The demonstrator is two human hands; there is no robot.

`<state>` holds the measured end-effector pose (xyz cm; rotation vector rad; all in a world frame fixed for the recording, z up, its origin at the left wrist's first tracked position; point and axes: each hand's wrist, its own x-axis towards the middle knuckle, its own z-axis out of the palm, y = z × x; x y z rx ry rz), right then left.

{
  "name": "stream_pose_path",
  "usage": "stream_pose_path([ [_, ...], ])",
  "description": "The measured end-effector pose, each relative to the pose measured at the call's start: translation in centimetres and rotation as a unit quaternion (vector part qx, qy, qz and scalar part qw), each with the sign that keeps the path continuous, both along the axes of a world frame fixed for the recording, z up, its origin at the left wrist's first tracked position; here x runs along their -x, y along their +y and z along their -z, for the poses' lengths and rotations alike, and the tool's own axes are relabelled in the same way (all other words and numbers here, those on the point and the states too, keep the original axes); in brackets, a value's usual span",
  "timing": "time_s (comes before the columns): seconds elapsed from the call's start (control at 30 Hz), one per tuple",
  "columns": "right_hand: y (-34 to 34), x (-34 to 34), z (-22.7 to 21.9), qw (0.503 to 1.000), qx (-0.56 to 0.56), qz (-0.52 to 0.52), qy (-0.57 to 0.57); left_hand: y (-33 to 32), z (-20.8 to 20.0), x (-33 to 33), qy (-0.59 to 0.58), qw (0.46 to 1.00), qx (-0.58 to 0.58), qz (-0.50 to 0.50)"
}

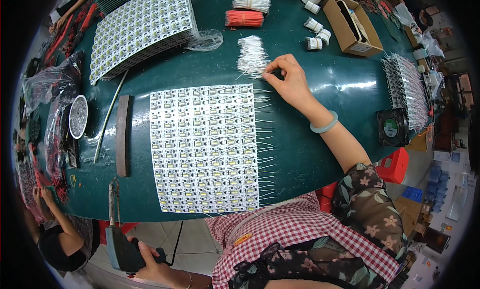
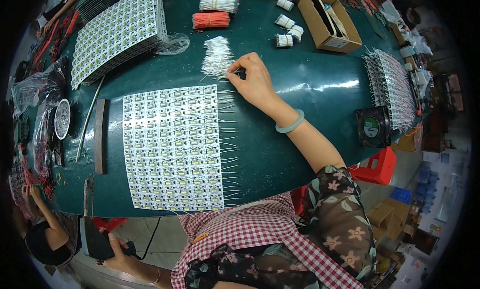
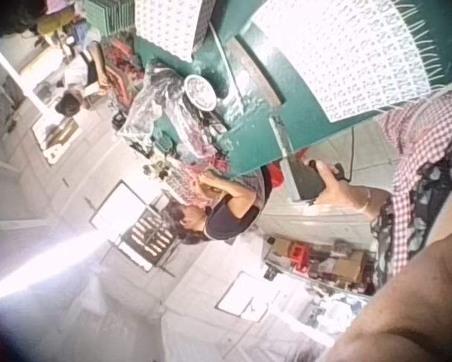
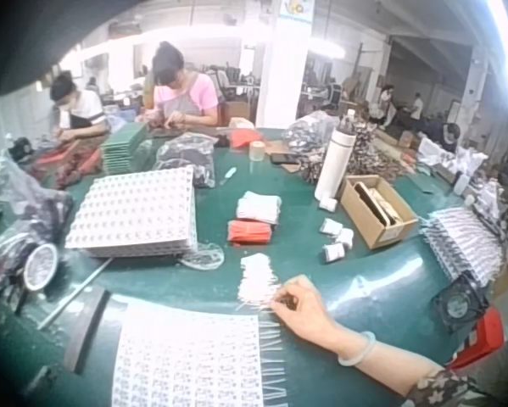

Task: The person inserts electronic components into a circuit board by hand and solders them onto the board using a soldering gun.

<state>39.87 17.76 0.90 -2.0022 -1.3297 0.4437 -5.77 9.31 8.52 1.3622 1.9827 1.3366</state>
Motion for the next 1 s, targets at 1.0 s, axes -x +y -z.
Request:
stream_pose_path([
  [1.0,0.7,-0.7,-1.5,0.963,-0.044,-0.19,-0.184,-0.5,0.8,0.2,-0.022,0.999,0.021,-0.019],
])
